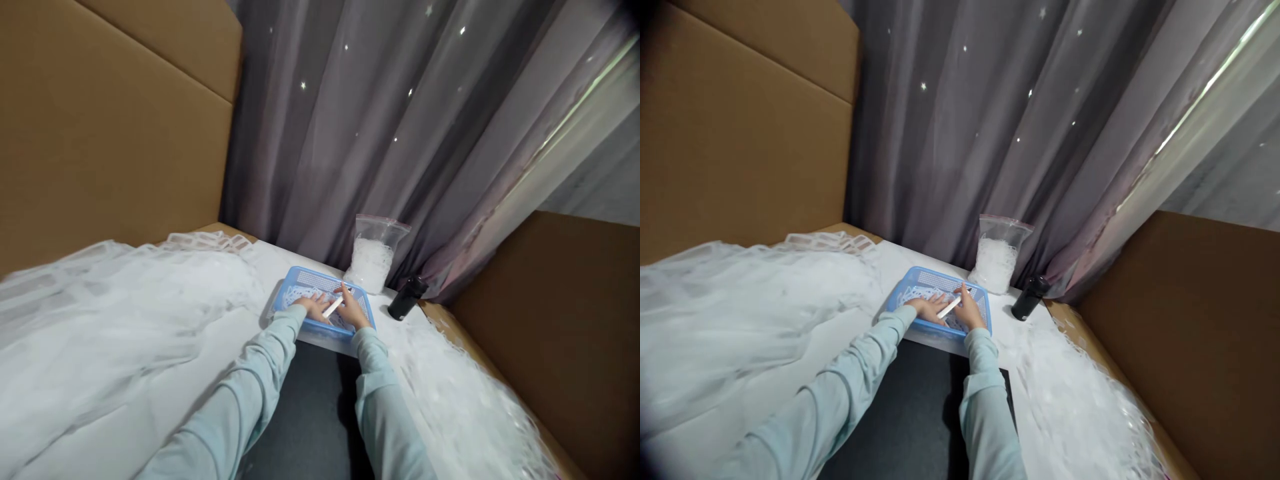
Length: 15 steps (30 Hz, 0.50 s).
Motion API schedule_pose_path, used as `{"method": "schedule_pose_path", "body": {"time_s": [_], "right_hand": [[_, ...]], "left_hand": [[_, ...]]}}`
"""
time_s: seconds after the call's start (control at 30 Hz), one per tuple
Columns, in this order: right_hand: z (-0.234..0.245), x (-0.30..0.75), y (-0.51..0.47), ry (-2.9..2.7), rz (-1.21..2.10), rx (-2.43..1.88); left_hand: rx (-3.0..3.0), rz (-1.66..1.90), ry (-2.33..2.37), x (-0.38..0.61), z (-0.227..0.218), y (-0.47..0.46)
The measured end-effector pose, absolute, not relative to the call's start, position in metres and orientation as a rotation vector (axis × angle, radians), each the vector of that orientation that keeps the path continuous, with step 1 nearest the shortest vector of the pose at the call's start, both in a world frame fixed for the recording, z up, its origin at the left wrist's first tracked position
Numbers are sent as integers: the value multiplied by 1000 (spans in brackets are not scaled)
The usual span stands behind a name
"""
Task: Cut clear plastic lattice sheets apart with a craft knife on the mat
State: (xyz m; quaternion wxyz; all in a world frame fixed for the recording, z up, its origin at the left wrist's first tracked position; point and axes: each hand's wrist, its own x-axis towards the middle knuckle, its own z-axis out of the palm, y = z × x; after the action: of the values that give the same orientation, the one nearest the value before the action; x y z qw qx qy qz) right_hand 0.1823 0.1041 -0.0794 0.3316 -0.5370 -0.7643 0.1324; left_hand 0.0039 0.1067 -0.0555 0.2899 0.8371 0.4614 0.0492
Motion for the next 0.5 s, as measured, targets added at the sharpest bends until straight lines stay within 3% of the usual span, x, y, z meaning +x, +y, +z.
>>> {"method": "schedule_pose_path", "body": {"time_s": [0.5], "right_hand": [[-79,178,121,-2128,180,-1341]], "left_hand": [[2081,350,1250,5,-65,113]]}}
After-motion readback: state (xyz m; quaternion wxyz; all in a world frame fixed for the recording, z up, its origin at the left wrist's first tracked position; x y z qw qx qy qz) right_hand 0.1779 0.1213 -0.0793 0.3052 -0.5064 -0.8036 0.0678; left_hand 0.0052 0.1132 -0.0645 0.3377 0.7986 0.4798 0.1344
